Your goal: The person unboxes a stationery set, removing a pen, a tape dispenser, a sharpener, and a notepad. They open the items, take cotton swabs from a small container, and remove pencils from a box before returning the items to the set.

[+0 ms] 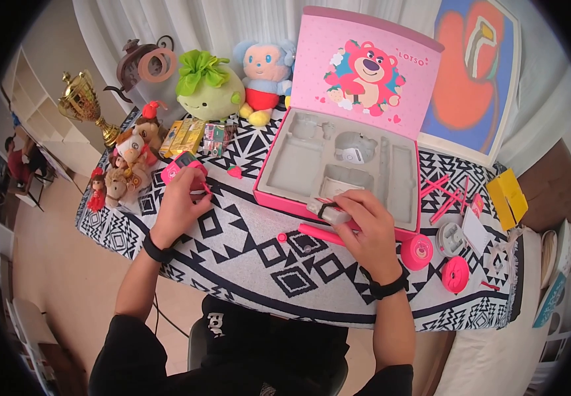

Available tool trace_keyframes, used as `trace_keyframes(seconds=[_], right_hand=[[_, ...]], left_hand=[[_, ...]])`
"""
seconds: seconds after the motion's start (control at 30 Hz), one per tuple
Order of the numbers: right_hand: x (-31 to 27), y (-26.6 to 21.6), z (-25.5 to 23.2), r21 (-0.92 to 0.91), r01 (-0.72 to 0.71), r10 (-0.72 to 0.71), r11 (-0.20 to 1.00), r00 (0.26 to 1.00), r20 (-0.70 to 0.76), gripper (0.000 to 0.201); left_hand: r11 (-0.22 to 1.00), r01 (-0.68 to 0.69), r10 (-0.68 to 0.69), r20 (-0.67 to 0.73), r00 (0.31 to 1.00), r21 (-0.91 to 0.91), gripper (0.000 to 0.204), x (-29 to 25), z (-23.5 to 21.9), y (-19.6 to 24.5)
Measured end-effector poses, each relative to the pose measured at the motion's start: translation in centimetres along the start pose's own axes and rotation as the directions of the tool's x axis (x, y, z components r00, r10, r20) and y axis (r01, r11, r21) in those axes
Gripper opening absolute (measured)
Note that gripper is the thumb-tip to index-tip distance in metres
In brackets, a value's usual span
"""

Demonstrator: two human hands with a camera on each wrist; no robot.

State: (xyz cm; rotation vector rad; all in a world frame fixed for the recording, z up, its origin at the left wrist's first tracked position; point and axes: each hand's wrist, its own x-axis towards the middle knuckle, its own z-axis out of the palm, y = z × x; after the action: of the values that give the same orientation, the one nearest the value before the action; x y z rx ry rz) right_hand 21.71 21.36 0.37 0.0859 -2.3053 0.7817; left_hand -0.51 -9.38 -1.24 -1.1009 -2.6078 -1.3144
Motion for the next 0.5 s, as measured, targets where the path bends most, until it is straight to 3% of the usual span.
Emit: trace_keyframes(seconds=[0.27,0.5], right_hand=[[-0.06,0.14,0.07,-0.010,-0.002,0.002,1.000,1.000,0.008,0.040],[-0.20,0.32,-0.06,-0.009,-0.014,0.014,1.000,1.000,0.006,0.040]], left_hand=[[1.000,0.009,-0.009,0.004,1.000,0.005,0.035,-0.02,-0.16,0.06],[0.989,-0.027,0.033,-0.035,0.999,0.147,0.027,-0.31,-0.36,0.44]])
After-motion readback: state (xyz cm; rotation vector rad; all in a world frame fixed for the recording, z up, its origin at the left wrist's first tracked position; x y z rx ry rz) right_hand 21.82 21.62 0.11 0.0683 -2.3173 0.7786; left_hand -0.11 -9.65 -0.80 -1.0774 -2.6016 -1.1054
